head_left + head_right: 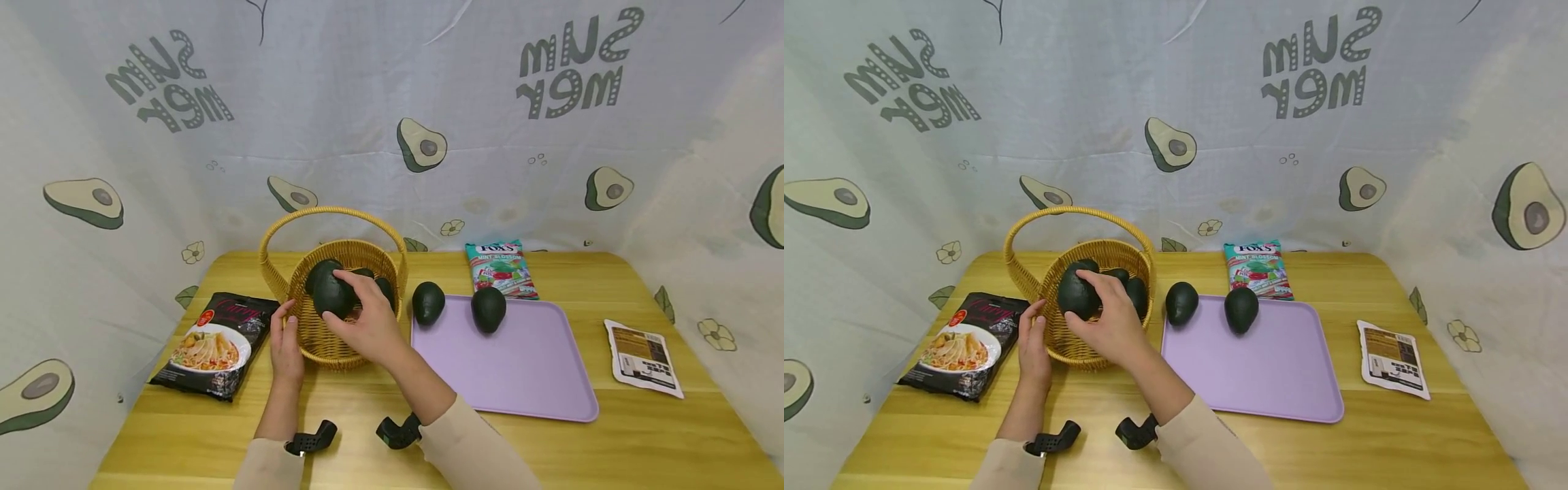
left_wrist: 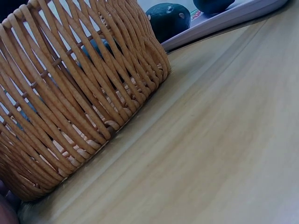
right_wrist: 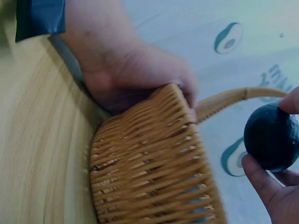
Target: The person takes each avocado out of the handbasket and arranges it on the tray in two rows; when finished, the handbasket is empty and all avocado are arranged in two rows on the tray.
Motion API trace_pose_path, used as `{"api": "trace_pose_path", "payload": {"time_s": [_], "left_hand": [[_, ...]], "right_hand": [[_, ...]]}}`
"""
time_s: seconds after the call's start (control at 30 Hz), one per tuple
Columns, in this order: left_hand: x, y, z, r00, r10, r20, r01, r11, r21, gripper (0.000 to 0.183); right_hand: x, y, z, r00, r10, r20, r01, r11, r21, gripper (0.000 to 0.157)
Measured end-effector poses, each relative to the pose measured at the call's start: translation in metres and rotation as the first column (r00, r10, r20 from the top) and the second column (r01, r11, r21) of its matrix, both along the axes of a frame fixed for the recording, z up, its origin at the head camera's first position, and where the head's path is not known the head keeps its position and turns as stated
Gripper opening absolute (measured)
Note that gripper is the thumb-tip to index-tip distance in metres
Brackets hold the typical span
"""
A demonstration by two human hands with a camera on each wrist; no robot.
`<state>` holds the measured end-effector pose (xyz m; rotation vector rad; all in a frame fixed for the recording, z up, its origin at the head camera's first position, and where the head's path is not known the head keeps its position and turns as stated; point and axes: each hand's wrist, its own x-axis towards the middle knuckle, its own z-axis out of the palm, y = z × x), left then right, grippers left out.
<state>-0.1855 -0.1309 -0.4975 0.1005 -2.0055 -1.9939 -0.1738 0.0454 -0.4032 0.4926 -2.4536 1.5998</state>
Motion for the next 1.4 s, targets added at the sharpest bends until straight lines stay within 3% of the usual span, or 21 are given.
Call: {"api": "trace_pose_path", "payload": {"time_s": [0.3, 0.7, 1.13, 1.4], "left_hand": [[-0.002, -0.001, 0.003, 1.000, -0.001, -0.004, 0.001, 1.000, -0.007, 0.042], [-0.002, -0.002, -0.002, 1.000, 0.005, 0.009, -0.005, 1.000, 0.025, 0.042], [-0.002, 0.001, 0.000, 1.000, -0.011, 0.004, 0.010, 1.000, 0.022, 0.043], [-0.003, 0.001, -0.001, 1.000, 0.005, -0.019, -0.005, 1.000, 0.013, 0.042]], "right_hand": [[0.023, 0.028, 0.013, 0.999, 0.050, -0.002, -0.050, 0.998, -0.024, 0.065], [0.043, 0.072, 0.019, 1.000, 0.009, -0.005, -0.009, 1.000, -0.008, 0.068], [0.050, 0.111, 0.025, 0.997, -0.078, 0.029, 0.079, 0.996, -0.046, 0.071], [0.046, 0.139, 0.027, 0.987, -0.145, 0.071, 0.149, 0.988, -0.052, 0.071]]}}
